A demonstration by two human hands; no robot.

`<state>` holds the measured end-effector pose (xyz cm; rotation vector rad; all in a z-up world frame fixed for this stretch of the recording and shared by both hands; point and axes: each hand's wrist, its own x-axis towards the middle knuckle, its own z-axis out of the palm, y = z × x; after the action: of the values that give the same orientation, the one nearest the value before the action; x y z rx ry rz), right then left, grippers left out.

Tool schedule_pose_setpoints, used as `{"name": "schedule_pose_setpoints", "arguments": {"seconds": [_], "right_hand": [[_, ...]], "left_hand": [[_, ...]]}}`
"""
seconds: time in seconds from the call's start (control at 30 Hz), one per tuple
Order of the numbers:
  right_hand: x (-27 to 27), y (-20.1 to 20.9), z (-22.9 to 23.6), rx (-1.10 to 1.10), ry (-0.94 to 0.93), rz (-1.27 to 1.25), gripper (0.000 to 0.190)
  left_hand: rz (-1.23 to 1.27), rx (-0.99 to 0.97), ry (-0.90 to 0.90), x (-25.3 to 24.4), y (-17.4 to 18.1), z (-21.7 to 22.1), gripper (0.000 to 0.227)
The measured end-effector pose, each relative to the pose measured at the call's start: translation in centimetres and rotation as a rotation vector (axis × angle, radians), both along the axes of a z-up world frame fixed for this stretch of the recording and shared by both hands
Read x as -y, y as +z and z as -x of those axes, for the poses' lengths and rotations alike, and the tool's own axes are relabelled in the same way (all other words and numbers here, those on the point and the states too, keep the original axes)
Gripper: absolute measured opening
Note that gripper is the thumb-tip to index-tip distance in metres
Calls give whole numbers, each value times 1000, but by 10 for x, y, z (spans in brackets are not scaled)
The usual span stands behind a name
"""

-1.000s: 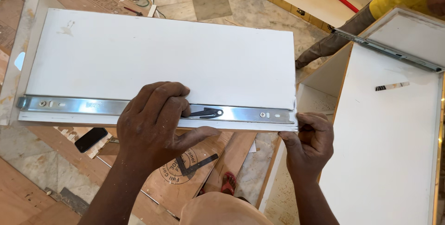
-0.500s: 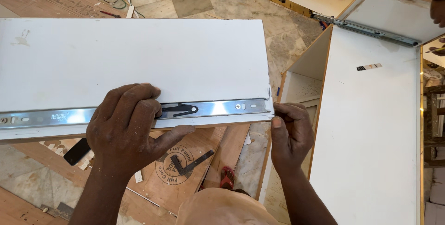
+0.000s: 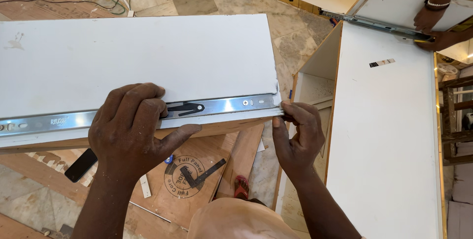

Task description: The person aligns and secures a metal drawer slide onto the side of a white drawer panel. They repeatedly adjust the slide's position and press it into place along the drawer's edge.

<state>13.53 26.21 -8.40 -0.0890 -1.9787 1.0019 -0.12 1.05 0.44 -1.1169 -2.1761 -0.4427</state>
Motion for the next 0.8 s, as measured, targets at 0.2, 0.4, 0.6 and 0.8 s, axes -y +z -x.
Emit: {"name": "schedule_pose_setpoints", "arguments": {"seconds": [0.2,0.4,0.6,0.8], "right_hand": [[3,9,-3,-27,-88,-210,19],[1,31,-5,89,-26,-94,17],[6,58,-10,219,-93,-225,17],[20,72,-14,312,-235,-355,17]], "left_hand": [[1,-14,-4,2,-1,-2,62],[16,-30,-10,2,2,-2,63],[29,-55,13,1,8,-4,59],[29,-87,-29,2,13,-5,58]]}}
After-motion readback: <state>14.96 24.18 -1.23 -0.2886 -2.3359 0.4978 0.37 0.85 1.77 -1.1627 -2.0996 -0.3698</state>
